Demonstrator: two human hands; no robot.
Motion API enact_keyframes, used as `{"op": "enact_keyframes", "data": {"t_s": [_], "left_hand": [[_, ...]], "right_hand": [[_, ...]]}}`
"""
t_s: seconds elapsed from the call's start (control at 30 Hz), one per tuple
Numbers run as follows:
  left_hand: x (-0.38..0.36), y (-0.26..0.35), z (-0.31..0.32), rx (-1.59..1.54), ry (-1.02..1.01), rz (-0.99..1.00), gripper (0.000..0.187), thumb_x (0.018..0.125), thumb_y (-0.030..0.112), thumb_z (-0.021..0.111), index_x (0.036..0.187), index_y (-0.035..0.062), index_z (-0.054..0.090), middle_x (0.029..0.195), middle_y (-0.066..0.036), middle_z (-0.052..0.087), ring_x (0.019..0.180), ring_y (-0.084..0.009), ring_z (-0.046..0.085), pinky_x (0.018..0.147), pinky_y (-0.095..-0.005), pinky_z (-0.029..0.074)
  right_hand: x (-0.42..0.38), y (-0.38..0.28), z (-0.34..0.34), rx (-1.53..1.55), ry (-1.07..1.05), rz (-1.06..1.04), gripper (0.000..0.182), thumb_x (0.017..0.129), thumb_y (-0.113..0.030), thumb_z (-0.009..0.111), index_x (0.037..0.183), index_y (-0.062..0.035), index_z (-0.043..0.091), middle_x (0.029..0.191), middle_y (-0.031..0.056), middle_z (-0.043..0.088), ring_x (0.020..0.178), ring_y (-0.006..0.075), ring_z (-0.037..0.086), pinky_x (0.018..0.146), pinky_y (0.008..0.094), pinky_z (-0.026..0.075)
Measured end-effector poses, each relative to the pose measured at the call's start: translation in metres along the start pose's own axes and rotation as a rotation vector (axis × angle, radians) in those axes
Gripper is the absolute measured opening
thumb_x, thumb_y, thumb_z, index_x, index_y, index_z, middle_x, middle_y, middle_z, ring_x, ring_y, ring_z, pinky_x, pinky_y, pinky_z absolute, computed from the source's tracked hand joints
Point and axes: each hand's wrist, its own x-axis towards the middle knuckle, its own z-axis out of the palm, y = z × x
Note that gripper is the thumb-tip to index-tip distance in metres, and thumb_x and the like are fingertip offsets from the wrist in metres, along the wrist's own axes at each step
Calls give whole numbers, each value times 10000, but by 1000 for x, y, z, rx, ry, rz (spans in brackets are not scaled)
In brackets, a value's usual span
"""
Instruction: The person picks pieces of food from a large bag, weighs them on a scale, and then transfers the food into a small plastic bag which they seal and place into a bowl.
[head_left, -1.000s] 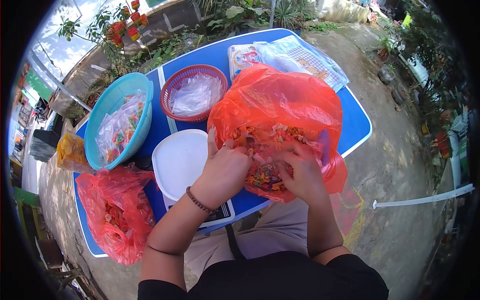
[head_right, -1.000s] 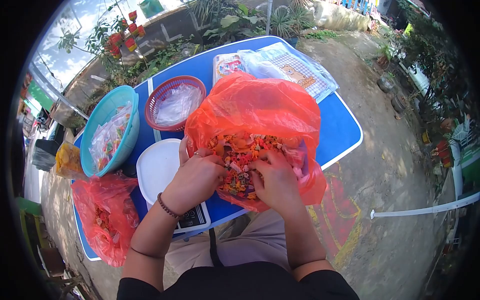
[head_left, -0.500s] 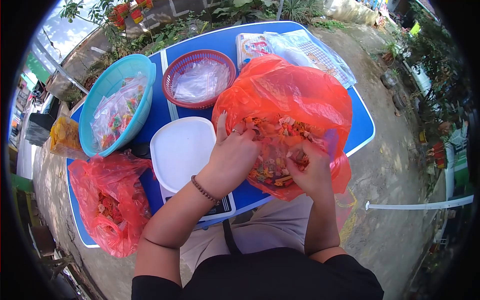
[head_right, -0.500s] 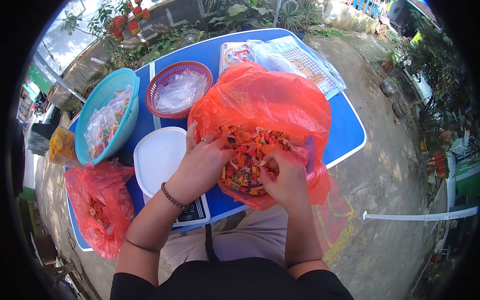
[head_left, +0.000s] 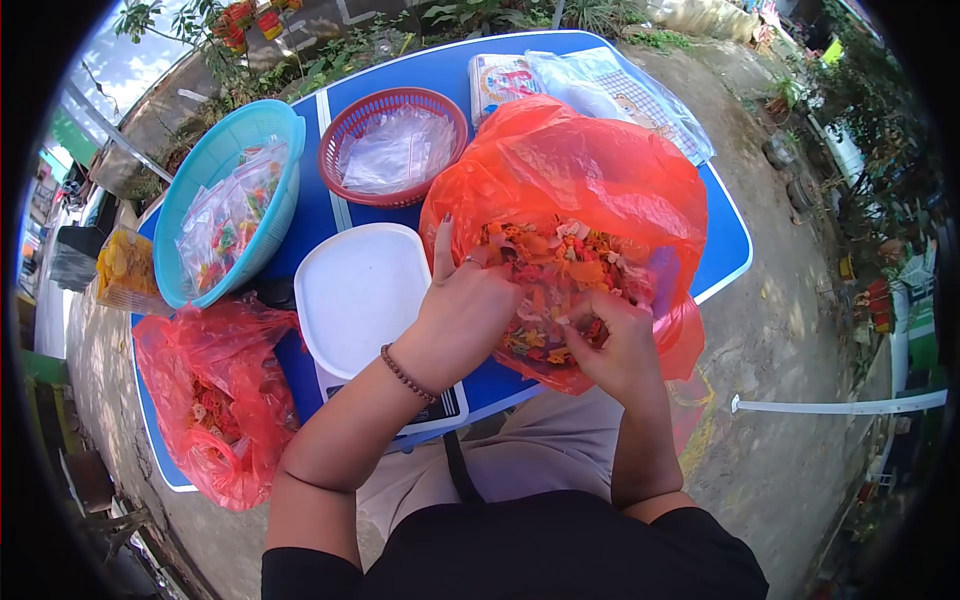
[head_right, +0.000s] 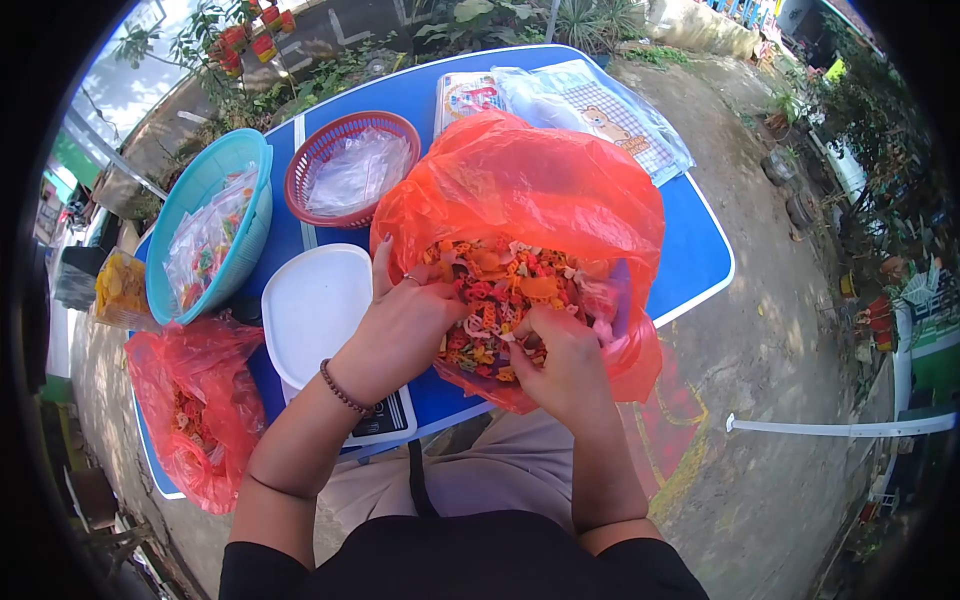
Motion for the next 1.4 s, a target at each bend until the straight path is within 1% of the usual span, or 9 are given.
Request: {"op": "enact_keyframes", "data": {"t_s": [0.1,0.37,0.47,0.67,0.87,0.97,1.07,1.17,1.4], "left_hand": [[2,4,-5,14,-45,-3,212,832,34,634,938,141,783,887,-27,699,1129,-244,638,1209,-686,53],[3,2,-1,31,-12,14,69,872,69,638,854,82,704,872,-56,690,1119,-265,638,1194,-695,78],[6,2,-1,-102,-8,-25,158,923,174,618,875,65,721,914,-111,730,1253,-342,609,1187,-712,7],[8,9,-13,-202,162,14,247,953,227,553,876,36,689,889,-127,712,1117,-362,636,1142,-729,78],[9,4,-28,-500,9,30,224,968,259,568,878,97,693,883,-78,709,1010,-329,641,1085,-719,158],[8,9,-34,-538,64,-21,175,946,253,619,877,110,693,852,-49,705,997,-300,649,1095,-706,163],[7,5,-35,-493,94,-11,140,916,234,658,866,108,695,819,-32,705,978,-286,660,1101,-699,165],[5,-1,-39,-352,-9,-32,75,891,157,686,949,122,718,848,-19,703,1019,-232,653,1151,-606,149],[0,-2,-11,58,28,-42,169,789,75,701,942,134,741,819,-35,693,1056,-247,634,1182,-636,107]], "right_hand": [[-2,-5,1,7,-26,-6,161,784,-2,749,885,-12,624,818,153,658,803,328,682,732,405,527],[-3,2,6,79,-18,34,155,798,31,738,907,5,631,826,166,656,812,358,673,736,420,527],[-3,1,5,58,-8,13,151,804,40,722,932,6,647,843,171,663,824,366,669,750,432,526],[-1,-5,10,-62,10,-37,166,830,27,669,990,-12,688,915,158,680,907,359,655,789,460,528],[0,-3,14,-177,-5,-147,203,835,8,667,1032,-28,698,920,145,681,903,358,640,794,457,527],[0,1,16,-116,28,-110,200,829,8,675,1024,-34,698,924,140,687,897,357,635,795,450,523],[0,3,13,-107,73,-128,196,824,4,684,1015,-41,698,922,131,689,904,352,631,798,446,520],[0,-1,9,-125,16,-121,195,820,-5,693,1011,-46,699,942,118,694,921,342,628,809,445,521],[0,-3,20,-209,12,-146,229,823,-5,697,1036,-80,728,988,95,675,950,345,619,828,436,512]]}}
